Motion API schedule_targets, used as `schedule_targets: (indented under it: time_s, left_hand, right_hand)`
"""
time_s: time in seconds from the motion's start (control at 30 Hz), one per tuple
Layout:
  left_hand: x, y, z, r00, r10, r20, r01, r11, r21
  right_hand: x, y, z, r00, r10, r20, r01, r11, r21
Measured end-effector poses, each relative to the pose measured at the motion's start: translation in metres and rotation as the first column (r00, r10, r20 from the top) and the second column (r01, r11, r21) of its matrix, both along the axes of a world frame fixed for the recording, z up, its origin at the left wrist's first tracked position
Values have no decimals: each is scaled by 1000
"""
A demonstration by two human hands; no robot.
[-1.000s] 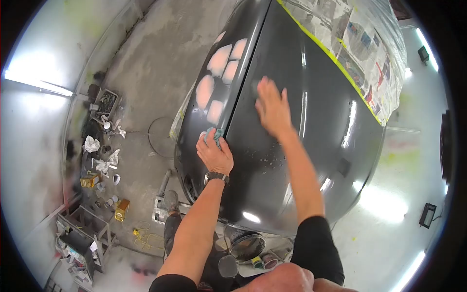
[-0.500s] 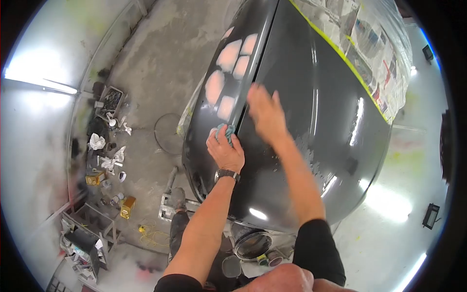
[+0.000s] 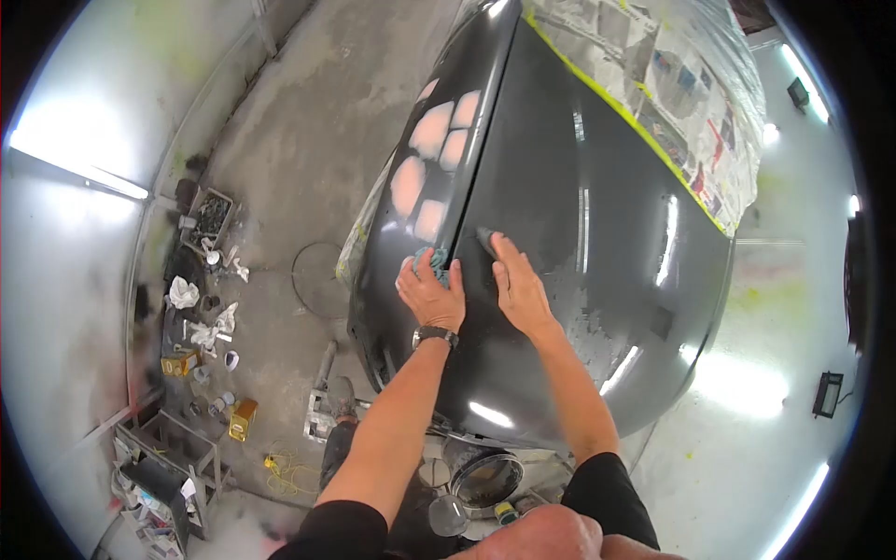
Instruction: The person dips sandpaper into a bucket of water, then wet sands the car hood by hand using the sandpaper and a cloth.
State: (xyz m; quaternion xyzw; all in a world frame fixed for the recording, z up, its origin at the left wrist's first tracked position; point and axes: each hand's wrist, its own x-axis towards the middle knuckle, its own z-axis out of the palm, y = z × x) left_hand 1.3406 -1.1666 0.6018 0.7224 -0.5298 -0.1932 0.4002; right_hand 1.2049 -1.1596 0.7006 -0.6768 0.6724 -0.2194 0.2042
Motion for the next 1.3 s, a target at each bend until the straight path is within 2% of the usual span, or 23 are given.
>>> schedule_targets:
  time_s: [0.1, 0.17, 0.2, 0.3, 0.33, 0.37, 0.43, 0.5, 0.63, 0.73, 0.8, 0.87, 0.9, 0.93, 1.0, 1.1, 1.2, 1.27, 1.3]
  left_hand:
    - [-1, -9, -5, 1000, -3, -18, 4, 1000, 20]
    - [-5, -20, -9, 999, -1, -36, 3, 997, 73]
    - [-11, -37, 3, 996, 7, -94, -6, 1000, 17]
    - [-47, -93, 18, 997, 79, -26, -80, 997, -10]
    - [-54, -104, 21, 989, 138, 56, -142, 987, 77]
    - [-58, -109, 22, 987, 153, 55, -156, 986, 57]
    - [-58, -108, 20, 980, 183, 74, -187, 981, 43]
    - [-60, -109, 22, 979, 181, 96, -189, 979, 81]
    - [-63, -112, 25, 971, 190, 144, -203, 975, 86]
    - [-59, -112, 27, 971, 186, 148, -203, 972, 117]
    - [-61, -112, 28, 972, 175, 160, -194, 974, 117]
    - [-61, -114, 29, 977, 172, 129, -187, 975, 119]
    - [-59, -112, 32, 978, 169, 121, -184, 975, 128]
    - [-59, -113, 33, 980, 168, 110, -181, 975, 129]
    - [-60, -112, 30, 980, 162, 112, -175, 977, 122]
    - [-60, -112, 28, 977, 162, 136, -179, 976, 125]
    - [-60, -112, 33, 975, 159, 156, -180, 975, 128]
    - [-61, -116, 34, 983, 150, 111, -167, 972, 164]
    - [-59, -113, 33, 985, 144, 90, -159, 969, 191]
  right_hand:
    - [-21, -18, 18, 981, -134, -139, 98, 965, -245]
    - [-47, -40, 8, 967, -166, -193, 100, 944, -313]
    - [-57, -48, 3, 960, -180, -214, 98, 934, -343]
    - [-59, -74, -5, 894, -26, -447, -103, 959, -262]
    - [-54, -77, -6, 876, 149, -458, -185, 982, -35]
    - [-54, -63, -28, 807, 245, -538, -292, 957, -2]
    - [-60, -70, -19, 824, 292, -485, -313, 949, 39]
    - [-76, -106, -15, 812, 235, -534, -275, 961, 5]
    - [-111, -229, -9, 844, -1, -536, -93, 985, -148]
    - [-100, -257, -16, 846, -110, -522, -34, 965, -259]
    - [-81, -205, 4, 815, 172, -554, -261, 962, -85]
    - [-77, -136, -14, 746, 528, -407, -528, 840, 123]
    - [-74, -122, -6, 678, 561, -475, -622, 782, 35]
    - [-82, -140, -3, 670, 568, -477, -605, 791, 92]
    - [-99, -201, 8, 716, 463, -523, -505, 861, 70]
    - [-136, -342, -11, 820, 76, -567, -237, 947, -216]
    - [-113, -350, -14, 830, -50, -555, -106, 964, -245]
    - [-99, -286, -12, 801, 147, -580, -283, 947, -151]
    - [-90, -242, -4, 799, 293, -525, -358, 933, -25]
